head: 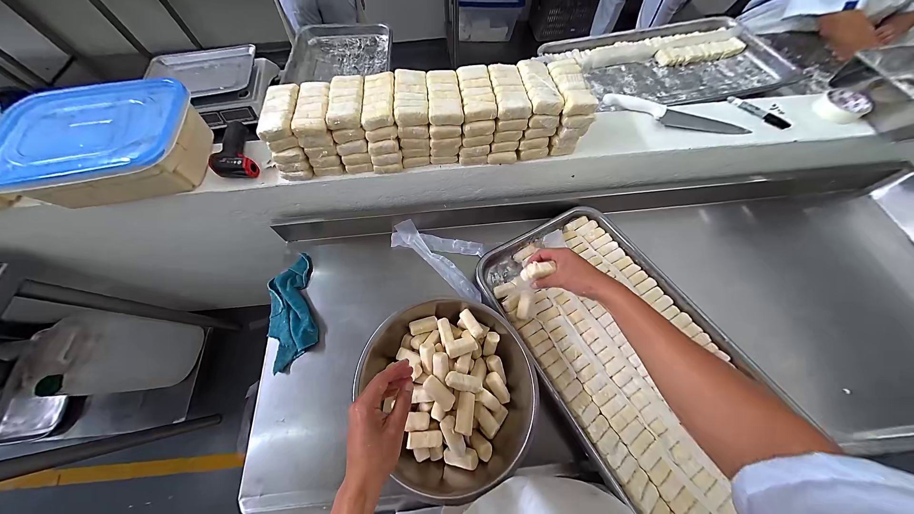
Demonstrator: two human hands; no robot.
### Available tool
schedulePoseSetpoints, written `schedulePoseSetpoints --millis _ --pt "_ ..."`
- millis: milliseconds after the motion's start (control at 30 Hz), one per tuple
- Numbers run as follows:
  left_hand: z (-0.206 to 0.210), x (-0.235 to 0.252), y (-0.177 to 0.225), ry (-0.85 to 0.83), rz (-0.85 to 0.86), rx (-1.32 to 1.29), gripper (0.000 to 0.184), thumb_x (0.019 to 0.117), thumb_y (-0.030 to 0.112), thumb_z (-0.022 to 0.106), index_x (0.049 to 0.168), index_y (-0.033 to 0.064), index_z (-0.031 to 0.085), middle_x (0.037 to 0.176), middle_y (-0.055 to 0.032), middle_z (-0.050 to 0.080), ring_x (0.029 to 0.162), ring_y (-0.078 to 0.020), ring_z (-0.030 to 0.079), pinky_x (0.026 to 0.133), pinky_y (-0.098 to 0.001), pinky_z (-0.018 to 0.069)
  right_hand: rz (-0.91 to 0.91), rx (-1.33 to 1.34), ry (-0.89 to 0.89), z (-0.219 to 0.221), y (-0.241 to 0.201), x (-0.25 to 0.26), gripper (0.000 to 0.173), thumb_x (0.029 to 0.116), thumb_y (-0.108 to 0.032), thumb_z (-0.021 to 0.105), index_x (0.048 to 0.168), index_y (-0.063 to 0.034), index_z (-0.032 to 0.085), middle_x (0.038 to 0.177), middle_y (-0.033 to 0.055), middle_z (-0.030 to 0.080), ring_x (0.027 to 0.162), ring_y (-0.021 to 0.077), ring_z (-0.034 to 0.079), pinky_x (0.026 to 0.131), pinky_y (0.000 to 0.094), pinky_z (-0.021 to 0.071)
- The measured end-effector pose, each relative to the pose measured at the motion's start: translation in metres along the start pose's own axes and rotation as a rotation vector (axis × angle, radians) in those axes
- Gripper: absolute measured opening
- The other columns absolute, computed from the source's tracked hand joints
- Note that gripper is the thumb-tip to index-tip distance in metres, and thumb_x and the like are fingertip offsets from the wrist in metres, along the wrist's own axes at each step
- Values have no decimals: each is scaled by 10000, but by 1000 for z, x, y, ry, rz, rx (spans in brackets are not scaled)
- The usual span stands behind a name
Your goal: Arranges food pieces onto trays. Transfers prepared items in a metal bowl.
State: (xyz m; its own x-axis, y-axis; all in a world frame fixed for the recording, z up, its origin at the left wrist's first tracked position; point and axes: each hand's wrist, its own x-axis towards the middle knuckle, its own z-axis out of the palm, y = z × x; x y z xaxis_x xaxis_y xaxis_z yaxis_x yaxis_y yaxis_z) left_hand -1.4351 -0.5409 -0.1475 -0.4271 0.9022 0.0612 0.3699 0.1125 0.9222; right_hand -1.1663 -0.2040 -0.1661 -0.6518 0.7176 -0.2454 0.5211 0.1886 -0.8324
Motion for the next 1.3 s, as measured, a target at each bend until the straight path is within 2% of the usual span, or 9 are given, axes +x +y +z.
schedulePoseSetpoints --millis 133,233,467,600,667,900,1000,1167,1300 --pt "14 6 13 -64 32 -57 325 994 150 554 1236 -37 665 1135 -106 735 1019 -150 727 910 -311 611 -62 174 366 3 -20 -64 404 792 -2 792 1170 31 652 1037 170 692 897 237 686 811 443 598" --pt "24 12 31 -101 39 -148 329 993 172 574 1245 -20 660 1129 -88 741 1027 -161 726 908 -326 613 -171 195 548 -7 -70 -104 426 755 -101 799 1150 -41 652 999 46 705 866 91 688 772 287 604" --pt "58 22 89 -269 117 -275 892 840 388 803 1575 128 370 1555 -62 466 1406 -175 473 1118 -436 457 -513 132 393 33 -181 -161 401 773 -112 812 1152 -87 683 1078 -52 711 960 12 683 829 177 595" --pt "68 25 86 -238 302 -66 422 960 191 680 1356 56 626 1281 -118 668 1180 -234 641 1004 -484 524 -618 267 267 61 -212 -175 440 762 -49 810 1183 -62 681 1115 -27 718 1007 49 694 871 194 602" --pt "59 22 67 -157 270 -18 224 982 68 600 1166 58 727 1034 -74 743 942 -184 710 840 -441 584 -575 304 251 67 -207 -172 430 803 -54 795 1216 -63 677 1139 -10 714 1017 65 694 880 210 602" --pt "8 -1 11 114 -199 -537 366 1060 74 338 1093 -16 691 782 -84 733 723 -177 721 720 -368 623 -205 459 411 117 -116 -147 276 962 -112 665 1221 -20 642 1105 82 728 976 163 724 869 333 623" --pt "-7 -2 10 298 -411 -721 409 1119 161 273 1144 -5 646 785 -86 724 719 -187 723 694 -367 623 -66 481 381 124 -95 -142 298 1011 -84 587 1301 -11 576 1112 112 711 957 196 724 841 361 625" --pt "4 0 31 293 -410 -835 439 1129 259 235 1253 42 596 917 -76 748 854 -186 735 809 -376 612 -32 28 52 154 -104 -146 519 962 -313 706 1415 -87 591 1421 123 590 1301 266 573 1080 527 480" --pt "37 -5 52 147 -292 -820 449 1106 236 240 1320 42 584 1113 -96 734 1039 -201 698 916 -395 567 51 378 -56 192 -124 -149 577 932 -384 723 1394 -87 546 1173 62 697 983 159 710 862 362 609"
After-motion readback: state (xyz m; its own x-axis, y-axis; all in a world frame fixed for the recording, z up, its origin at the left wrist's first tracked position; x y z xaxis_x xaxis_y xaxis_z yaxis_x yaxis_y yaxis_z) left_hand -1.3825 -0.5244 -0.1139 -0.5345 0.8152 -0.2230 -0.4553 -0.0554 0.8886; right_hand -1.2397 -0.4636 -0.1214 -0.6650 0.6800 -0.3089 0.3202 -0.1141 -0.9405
